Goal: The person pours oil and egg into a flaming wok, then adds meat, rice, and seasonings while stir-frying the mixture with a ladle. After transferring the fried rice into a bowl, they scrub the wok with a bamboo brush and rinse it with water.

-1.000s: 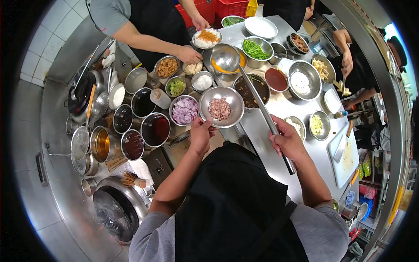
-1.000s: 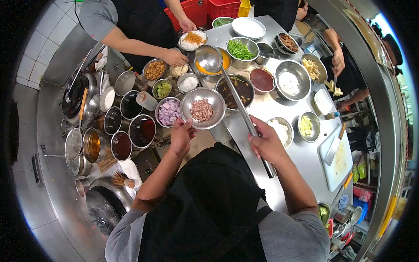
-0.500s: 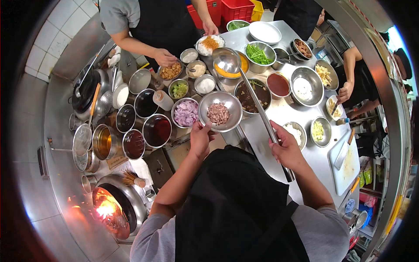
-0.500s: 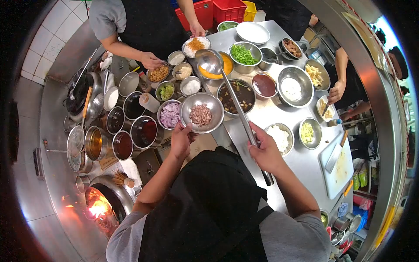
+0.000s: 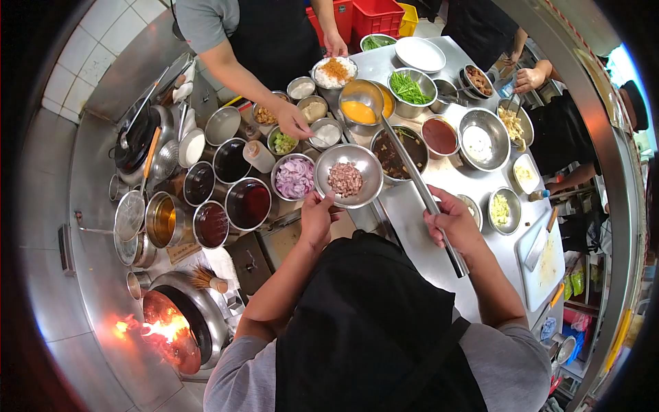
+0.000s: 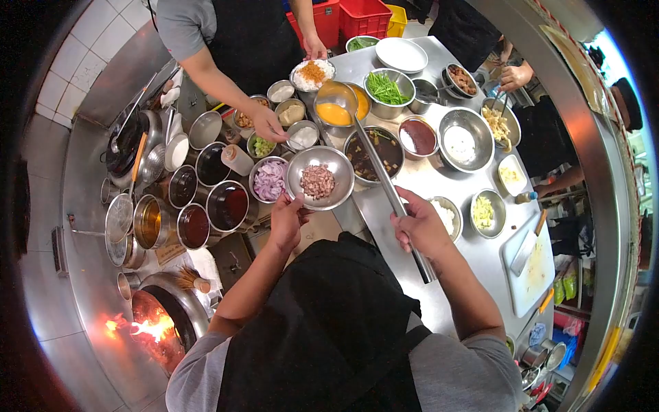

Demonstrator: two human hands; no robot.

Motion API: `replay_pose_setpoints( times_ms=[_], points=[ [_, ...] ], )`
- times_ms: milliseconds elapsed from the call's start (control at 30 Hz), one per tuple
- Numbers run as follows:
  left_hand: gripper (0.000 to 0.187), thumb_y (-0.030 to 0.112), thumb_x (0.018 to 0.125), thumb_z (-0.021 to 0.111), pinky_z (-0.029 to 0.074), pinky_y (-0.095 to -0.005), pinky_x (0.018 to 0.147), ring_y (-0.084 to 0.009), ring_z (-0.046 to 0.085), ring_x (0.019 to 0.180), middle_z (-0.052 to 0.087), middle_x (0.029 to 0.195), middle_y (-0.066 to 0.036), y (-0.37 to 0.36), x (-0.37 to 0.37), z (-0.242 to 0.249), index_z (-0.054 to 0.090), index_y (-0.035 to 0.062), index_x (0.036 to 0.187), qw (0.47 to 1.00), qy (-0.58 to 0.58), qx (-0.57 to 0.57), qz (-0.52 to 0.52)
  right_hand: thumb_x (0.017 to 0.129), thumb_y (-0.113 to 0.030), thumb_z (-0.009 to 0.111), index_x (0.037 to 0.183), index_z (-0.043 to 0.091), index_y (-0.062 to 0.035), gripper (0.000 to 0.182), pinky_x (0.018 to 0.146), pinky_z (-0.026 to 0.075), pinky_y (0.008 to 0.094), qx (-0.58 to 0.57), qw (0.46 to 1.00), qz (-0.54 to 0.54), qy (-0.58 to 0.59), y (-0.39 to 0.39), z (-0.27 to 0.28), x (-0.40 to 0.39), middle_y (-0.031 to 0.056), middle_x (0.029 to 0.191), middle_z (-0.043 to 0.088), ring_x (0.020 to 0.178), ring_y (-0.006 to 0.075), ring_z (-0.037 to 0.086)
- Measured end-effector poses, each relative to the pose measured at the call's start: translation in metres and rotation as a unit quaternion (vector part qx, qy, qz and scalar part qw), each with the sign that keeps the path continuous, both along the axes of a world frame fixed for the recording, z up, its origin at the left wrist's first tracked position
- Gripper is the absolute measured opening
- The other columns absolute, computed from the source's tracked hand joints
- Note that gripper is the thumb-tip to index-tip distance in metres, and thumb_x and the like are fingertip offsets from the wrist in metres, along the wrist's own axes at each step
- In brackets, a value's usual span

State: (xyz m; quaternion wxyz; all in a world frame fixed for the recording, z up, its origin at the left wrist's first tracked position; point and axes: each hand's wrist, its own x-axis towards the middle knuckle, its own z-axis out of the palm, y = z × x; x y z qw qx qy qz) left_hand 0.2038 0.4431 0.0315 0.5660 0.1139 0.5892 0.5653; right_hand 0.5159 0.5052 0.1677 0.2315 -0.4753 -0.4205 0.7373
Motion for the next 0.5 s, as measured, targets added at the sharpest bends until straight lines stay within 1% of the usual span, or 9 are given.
replay_pose_setpoints(
  times_ms=[33,133,167,233,267,300,367,400,500],
  points=[
    [0.015,0.021,0.107,0.066,0.05,-0.0278,0.062,-0.0151,0.071,0.074,0.071,0.088,-0.004,0.0,0.0,0.0,0.055,0.0106,0.103,1.0,-0.005,-0.001,0.002,0.092,0.008,0.058,0.161,0.039,-0.0026,0.073,0.045,0.043,0.0286,0.001,1.0,0.0,0.0,0.004,0.002,0.001,0.0068,0.089,0.064,0.052,0.0115,0.052],
    [0.016,0.022,0.107,0.066,0.05,-0.028,0.063,-0.0148,0.071,0.074,0.071,0.089,-0.004,0.001,0.0,-0.001,0.055,0.0106,0.104,1.0,0.0,0.0,0.001,0.09,0.007,0.06,0.152,0.047,-0.0008,0.064,0.042,0.042,0.0282,-0.074,0.988,-0.063,0.117,0.014,0.004,0.011,0.0127,0.093,0.066,0.053,0.013,0.05],
    [0.016,0.022,0.107,0.066,0.05,-0.028,0.063,-0.0148,0.071,0.074,0.071,0.089,-0.004,0.0,0.0,-0.001,0.055,0.0106,0.104,1.0,0.0,0.001,0.001,0.09,0.007,0.06,0.152,0.047,-0.0008,0.064,0.042,0.042,0.0282,-0.073,0.988,-0.064,0.117,0.017,0.003,0.014,0.0127,0.093,0.066,0.053,0.013,0.05],
    [0.015,0.022,0.107,0.066,0.049,-0.0281,0.063,-0.0147,0.07,0.074,0.071,0.089,-0.003,0.001,0.0,-0.001,0.056,0.0108,0.105,1.0,0.003,-0.005,-0.001,0.091,0.005,0.058,0.15,0.049,-0.0005,0.06,0.041,0.042,0.0275,-0.12,0.967,-0.097,0.201,0.022,0.005,0.02,0.016,0.096,0.065,0.053,0.0128,0.051],
    [0.015,0.022,0.107,0.066,0.049,-0.0281,0.063,-0.0147,0.07,0.074,0.071,0.089,-0.003,0.002,-0.001,-0.003,0.056,0.0108,0.105,1.0,0.0,-0.005,-0.008,0.093,0.003,0.057,0.149,0.049,-0.0017,0.057,0.039,0.041,0.0236,-0.119,0.968,-0.099,0.197,0.023,0.007,0.023,0.0171,0.101,0.063,0.056,0.0109,0.048],
    [0.015,0.022,0.107,0.066,0.049,-0.028,0.063,-0.0147,0.07,0.074,0.07,0.089,-0.002,0.002,-0.002,-0.005,0.056,0.0109,0.105,1.0,0.006,0.004,-0.005,0.093,0.003,0.057,0.149,0.049,-0.0017,0.057,0.039,0.041,0.0236,-0.119,0.968,-0.11,0.193,0.026,0.006,0.026,0.0171,0.101,0.063,0.056,0.0109,0.048],
    [0.015,0.023,0.107,0.066,0.048,-0.0273,0.063,-0.0145,0.07,0.074,0.07,0.089,-0.002,0.003,-0.003,-0.012,0.056,0.0114,0.105,1.0,-0.005,0.024,-0.006,0.093,0.002,0.057,0.152,0.042,-0.0012,0.061,0.039,0.041,0.0235,-0.181,0.935,-0.084,0.292,0.034,0.003,0.038,0.0167,0.103,0.061,0.059,0.0106,0.05],
    [0.014,0.022,0.107,0.066,0.048,-0.0271,0.063,-0.0142,0.07,0.073,0.07,0.089,-0.002,0.005,-0.002,-0.01,0.057,0.0117,0.105,1.0,0.006,0.01,-0.006,0.094,0.001,0.057,0.153,0.036,0.0001,0.063,0.038,0.04,0.0225,-0.189,0.928,-0.089,0.308,0.037,0.006,0.04,0.0158,0.103,0.06,0.061,0.0094,0.049],
    [0.013,0.022,0.107,0.065,0.048,-0.0267,0.063,-0.0138,0.069,0.073,0.07,0.089,-0.001,0.01,-0.002,0.004,0.057,0.0118,0.105,1.0,0.009,-0.007,-0.006,0.096,0.001,0.054,0.147,0.039,0.0045,0.054,0.039,0.041,0.0188,-0.178,0.917,-0.105,0.342,0.04,0.03,0.035,0.015,0.102,0.059,0.061,0.0065,0.047]
  ],
)
